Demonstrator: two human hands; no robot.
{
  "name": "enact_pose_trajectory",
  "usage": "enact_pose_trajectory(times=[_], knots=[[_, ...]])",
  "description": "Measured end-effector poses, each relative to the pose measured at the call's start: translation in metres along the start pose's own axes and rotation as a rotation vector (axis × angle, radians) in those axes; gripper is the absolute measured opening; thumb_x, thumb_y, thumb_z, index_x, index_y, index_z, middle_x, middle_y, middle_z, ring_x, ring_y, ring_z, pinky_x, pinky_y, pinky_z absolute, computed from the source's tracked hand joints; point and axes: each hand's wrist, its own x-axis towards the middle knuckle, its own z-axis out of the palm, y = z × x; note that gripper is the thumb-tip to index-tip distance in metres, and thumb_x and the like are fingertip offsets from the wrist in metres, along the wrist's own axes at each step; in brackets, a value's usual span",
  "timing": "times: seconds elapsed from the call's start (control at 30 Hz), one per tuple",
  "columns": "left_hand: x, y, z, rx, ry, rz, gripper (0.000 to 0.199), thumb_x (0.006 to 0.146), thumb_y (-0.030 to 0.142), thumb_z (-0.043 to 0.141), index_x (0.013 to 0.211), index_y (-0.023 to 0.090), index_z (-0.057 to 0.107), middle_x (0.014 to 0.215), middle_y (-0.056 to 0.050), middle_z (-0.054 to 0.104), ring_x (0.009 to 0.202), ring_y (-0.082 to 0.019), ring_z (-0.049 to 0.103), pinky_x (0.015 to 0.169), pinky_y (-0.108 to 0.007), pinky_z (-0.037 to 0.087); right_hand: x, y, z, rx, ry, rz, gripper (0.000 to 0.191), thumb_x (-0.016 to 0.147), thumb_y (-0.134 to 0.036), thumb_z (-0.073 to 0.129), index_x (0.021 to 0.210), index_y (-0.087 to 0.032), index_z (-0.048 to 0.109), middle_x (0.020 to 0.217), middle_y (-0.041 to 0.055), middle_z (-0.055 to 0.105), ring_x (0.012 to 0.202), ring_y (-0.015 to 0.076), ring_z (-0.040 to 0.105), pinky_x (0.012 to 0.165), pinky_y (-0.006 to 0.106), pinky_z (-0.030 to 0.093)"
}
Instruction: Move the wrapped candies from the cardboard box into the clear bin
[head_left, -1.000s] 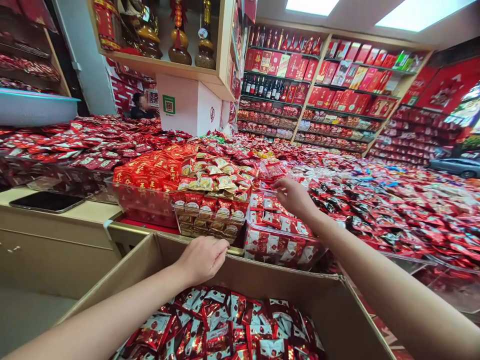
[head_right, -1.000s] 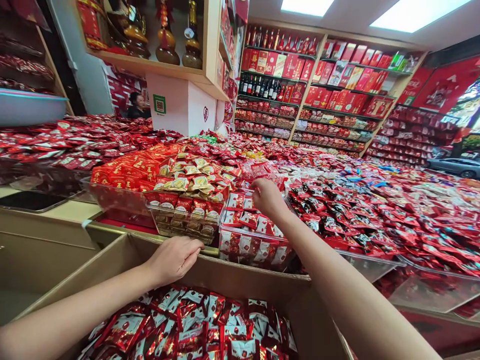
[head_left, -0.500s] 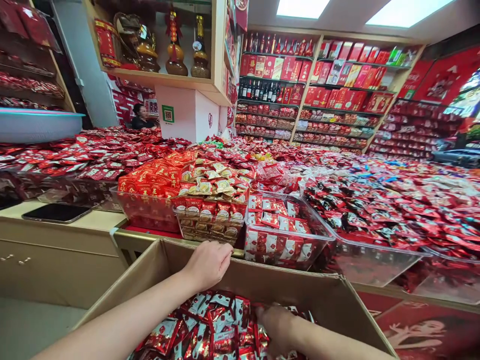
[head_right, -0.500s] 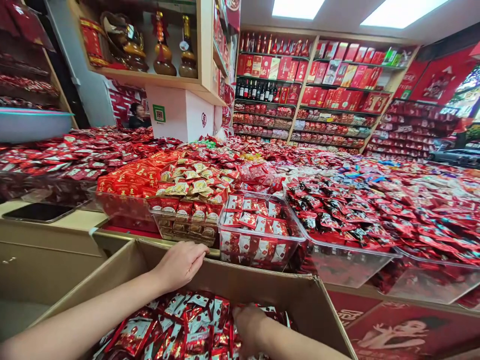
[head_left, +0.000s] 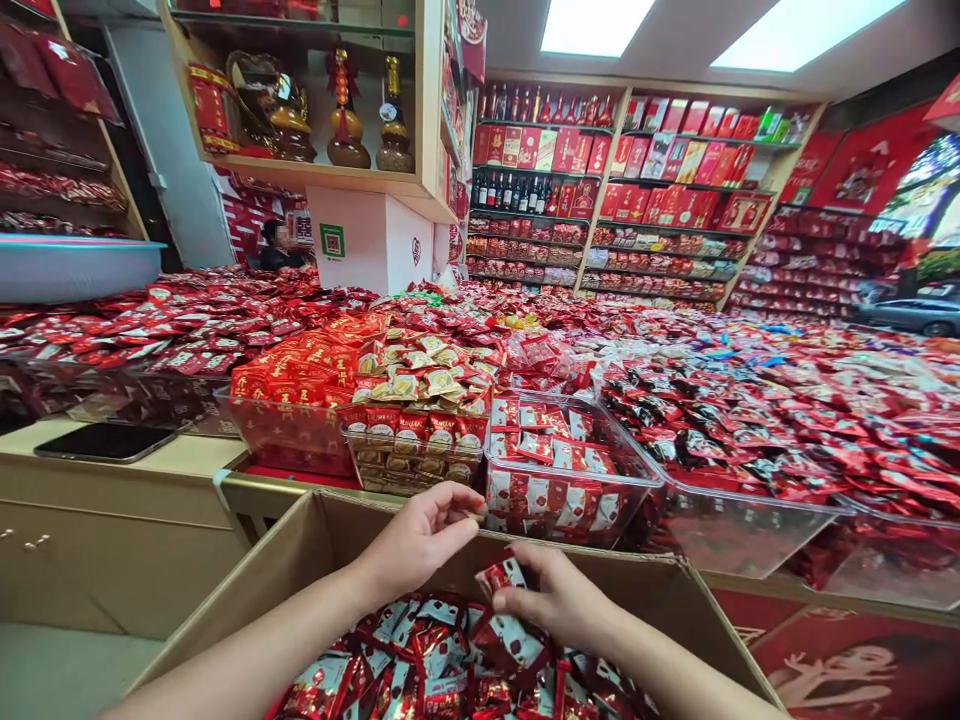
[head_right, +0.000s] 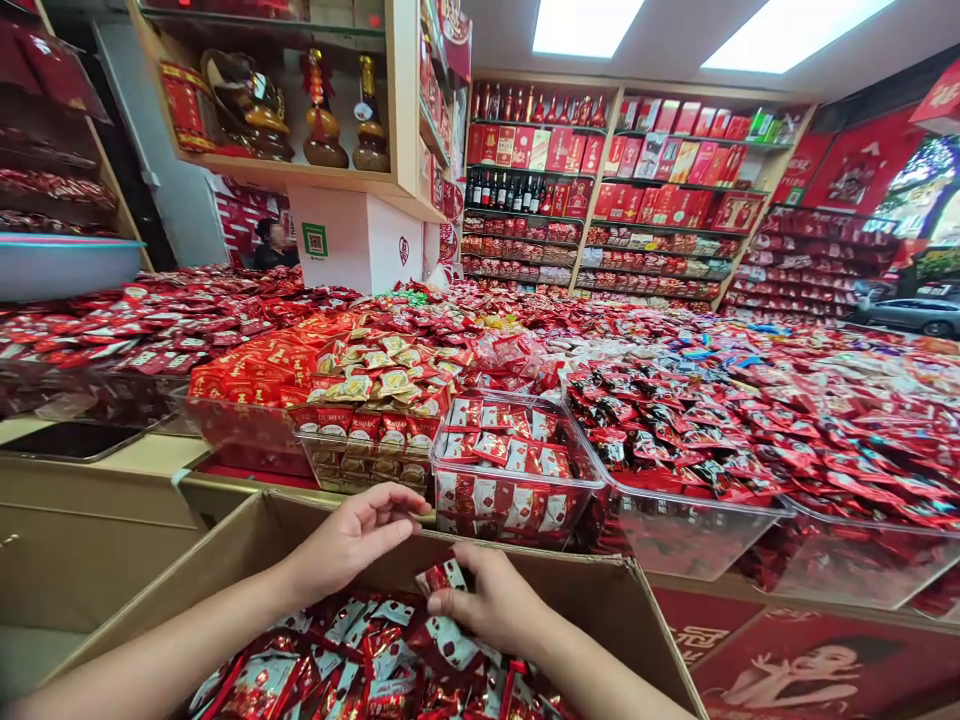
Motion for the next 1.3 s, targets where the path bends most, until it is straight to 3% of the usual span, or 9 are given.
enact_pose_trajectory(times=[0.13, 0.2, 0.33, 0.43, 0.57, 0.87, 1.07, 1.2, 1.3], knots=[[-0.011, 0.014, 0.019, -0.202, -0.14, -0.127, 0.045, 0.067, 0.02, 0.058, 0.107, 0.021, 0.039, 0.107, -0.006, 0.051, 0.087, -0.015, 0.053, 0.073, -0.029, 0.044, -0.003, -0.016, -0.005, 0.403, 0.139, 0.113, 0.027, 0.069, -0.041, 0.053, 0.074, -0.015, 0.055, 0.061, -0.0016, 0.055, 0.052, 0.0088, 0.049, 0.049, 0.02, 0.039], [-0.013, 0.017, 0.024, -0.241, -0.164, -0.2, 0.053, 0.065, 0.016, 0.06, 0.111, 0.022, 0.035, 0.101, -0.006, 0.054, 0.082, -0.014, 0.056, 0.069, -0.028, 0.045, -0.005, -0.023, -0.009, 0.541, 0.189, 0.221, 0.031, 0.068, -0.045, 0.053, 0.071, -0.014, 0.053, 0.055, -0.003, 0.051, 0.043, 0.0065, 0.045, 0.042, 0.019, 0.036], [-0.011, 0.017, 0.025, -0.26, -0.177, -0.36, 0.037, 0.069, 0.02, 0.056, 0.102, 0.015, 0.042, 0.067, -0.001, 0.06, 0.055, -0.012, 0.058, 0.051, -0.024, 0.044, -0.006, -0.033, -0.019, 0.737, 0.267, 0.325, 0.033, 0.067, -0.047, 0.054, 0.071, -0.014, 0.053, 0.054, -0.0017, 0.053, 0.04, 0.0052, 0.043, 0.039, 0.017, 0.036], [-0.009, 0.02, 0.022, -0.285, -0.157, -0.37, 0.036, 0.068, 0.021, 0.058, 0.101, 0.015, 0.044, 0.069, -0.002, 0.061, 0.057, -0.012, 0.059, 0.052, -0.023, 0.044, -0.006, -0.031, -0.022, 0.762, 0.315, 0.327, 0.034, 0.066, -0.047, 0.054, 0.069, -0.014, 0.053, 0.055, -0.0012, 0.054, 0.039, 0.0047, 0.042, 0.037, 0.016, 0.034], [-0.01, 0.023, 0.023, -0.392, -0.237, -0.36, 0.038, 0.071, 0.025, 0.056, 0.106, 0.018, 0.043, 0.087, -0.006, 0.062, 0.077, -0.016, 0.06, 0.063, -0.027, 0.046, -0.007, -0.026, -0.017, 0.706, 0.273, 0.312, 0.033, 0.067, -0.047, 0.053, 0.067, -0.014, 0.054, 0.055, -0.0017, 0.052, 0.04, 0.0044, 0.043, 0.039, 0.016, 0.037], [-0.01, 0.014, 0.025, -0.287, -0.121, -0.398, 0.031, 0.067, 0.025, 0.058, 0.096, 0.016, 0.051, 0.072, -0.002, 0.063, 0.061, -0.012, 0.059, 0.054, -0.022, 0.044, -0.008, -0.03, -0.013, 0.511, 0.215, 0.207, 0.036, 0.074, -0.048, 0.043, 0.07, -0.015, 0.057, 0.06, -0.0005, 0.053, 0.047, 0.0068, 0.044, 0.046, 0.019, 0.041], [-0.013, 0.02, 0.02, -0.544, -0.193, -0.635, 0.04, 0.076, 0.049, 0.04, 0.098, 0.016, 0.047, 0.086, -0.008, 0.061, 0.066, -0.016, 0.061, 0.062, -0.028, 0.045, -0.01, -0.026, -0.019, 0.12, 0.36, -0.195, 0.019, 0.077, -0.028, 0.048, 0.089, -0.024, 0.062, 0.085, 0.0032, 0.058, 0.08, 0.0136, 0.053, 0.071, 0.026, 0.043], [-0.012, 0.026, 0.017, -0.645, -0.094, -0.525, 0.028, 0.071, 0.031, 0.057, 0.093, 0.017, 0.047, 0.085, -0.004, 0.061, 0.072, -0.011, 0.059, 0.067, -0.024, 0.044, -0.015, -0.031, -0.022, -0.095, 0.308, -0.324, 0.023, 0.074, -0.024, 0.051, 0.095, -0.028, 0.058, 0.092, 0.0045, 0.055, 0.088, 0.0154, 0.051, 0.076, 0.031, 0.043], [-0.011, 0.03, 0.018, -0.567, -0.011, -0.399, 0.038, 0.066, 0.02, 0.063, 0.098, 0.018, 0.043, 0.085, -0.003, 0.061, 0.076, -0.013, 0.059, 0.07, -0.027, 0.045, -0.018, -0.038, -0.021, -0.185, 0.292, -0.334, 0.034, 0.065, -0.029, 0.06, 0.098, -0.027, 0.055, 0.116, 0.0073, 0.041, 0.104, 0.0218, 0.042, 0.084, 0.038, 0.039]])
